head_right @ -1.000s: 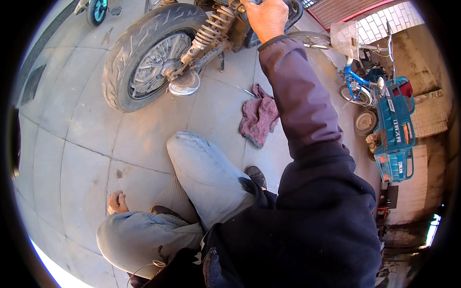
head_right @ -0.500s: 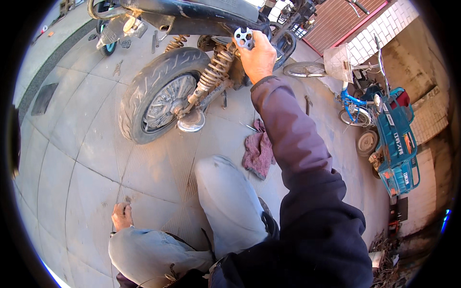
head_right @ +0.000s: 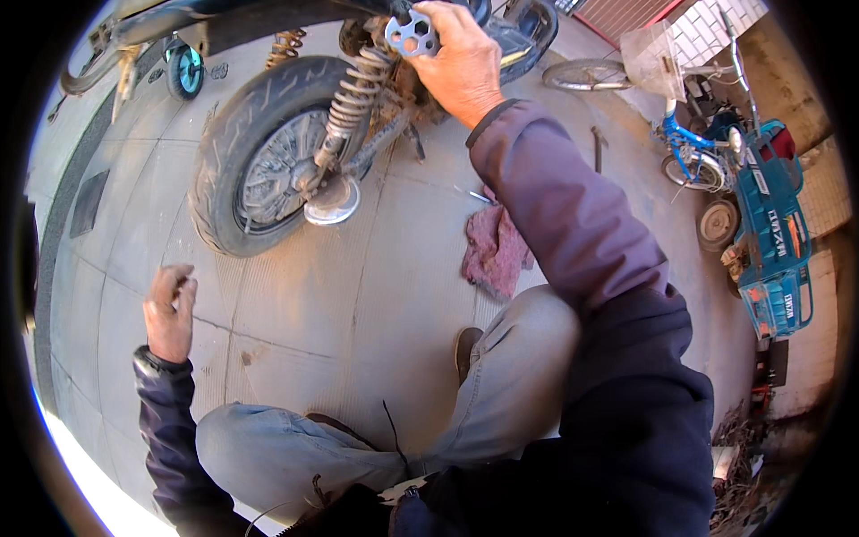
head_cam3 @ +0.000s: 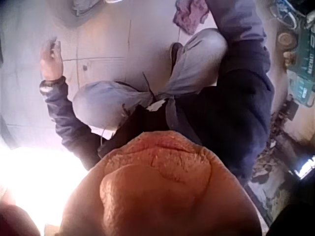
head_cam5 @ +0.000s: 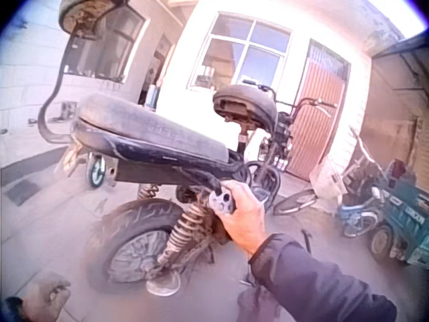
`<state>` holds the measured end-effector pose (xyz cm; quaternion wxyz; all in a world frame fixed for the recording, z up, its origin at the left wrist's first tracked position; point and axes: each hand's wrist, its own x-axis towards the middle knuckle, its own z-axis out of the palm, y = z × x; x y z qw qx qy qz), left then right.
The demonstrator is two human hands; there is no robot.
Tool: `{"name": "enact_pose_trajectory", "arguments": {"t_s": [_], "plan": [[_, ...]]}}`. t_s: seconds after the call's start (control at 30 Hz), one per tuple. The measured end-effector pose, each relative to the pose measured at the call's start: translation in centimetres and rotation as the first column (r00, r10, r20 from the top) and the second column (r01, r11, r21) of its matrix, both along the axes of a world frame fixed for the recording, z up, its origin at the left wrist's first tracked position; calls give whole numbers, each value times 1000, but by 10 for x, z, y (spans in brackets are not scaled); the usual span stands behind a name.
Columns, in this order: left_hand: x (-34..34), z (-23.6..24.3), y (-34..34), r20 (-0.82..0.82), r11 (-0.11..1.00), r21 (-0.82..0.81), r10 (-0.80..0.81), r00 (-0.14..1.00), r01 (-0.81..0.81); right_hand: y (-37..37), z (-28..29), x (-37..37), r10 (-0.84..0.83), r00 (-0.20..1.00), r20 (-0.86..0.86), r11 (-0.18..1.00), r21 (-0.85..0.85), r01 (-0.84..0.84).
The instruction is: The person kneels on the floor and uses a yellow screwdriver to pry and adjust the rear fender of a scooter. They then wipe the fender and the rear suspension spring with a cloth.
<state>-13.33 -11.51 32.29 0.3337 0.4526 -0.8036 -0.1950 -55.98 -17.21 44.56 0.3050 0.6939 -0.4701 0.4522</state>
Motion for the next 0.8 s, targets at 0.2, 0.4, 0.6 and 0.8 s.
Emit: {"name": "enact_pose_trajectory", "arguments": {"t_s": [0.2,0.4,0.6,0.8], "plan": [[-48,69,10,114,1000,-16,-4,994,6,31,-87,-76,-297,946,127,740,658,143],[-131,91,7,213,997,56,-69,975,58,100,-264,-127,-494,865,84,129,991,-22],[-177,67,8,246,991,109,-101,964,76,144,-344,-125,-416,909,26,257,962,90],[-212,52,-7,294,992,103,-106,950,79,135,-355,-202,-470,874,-122,503,777,379]]}}
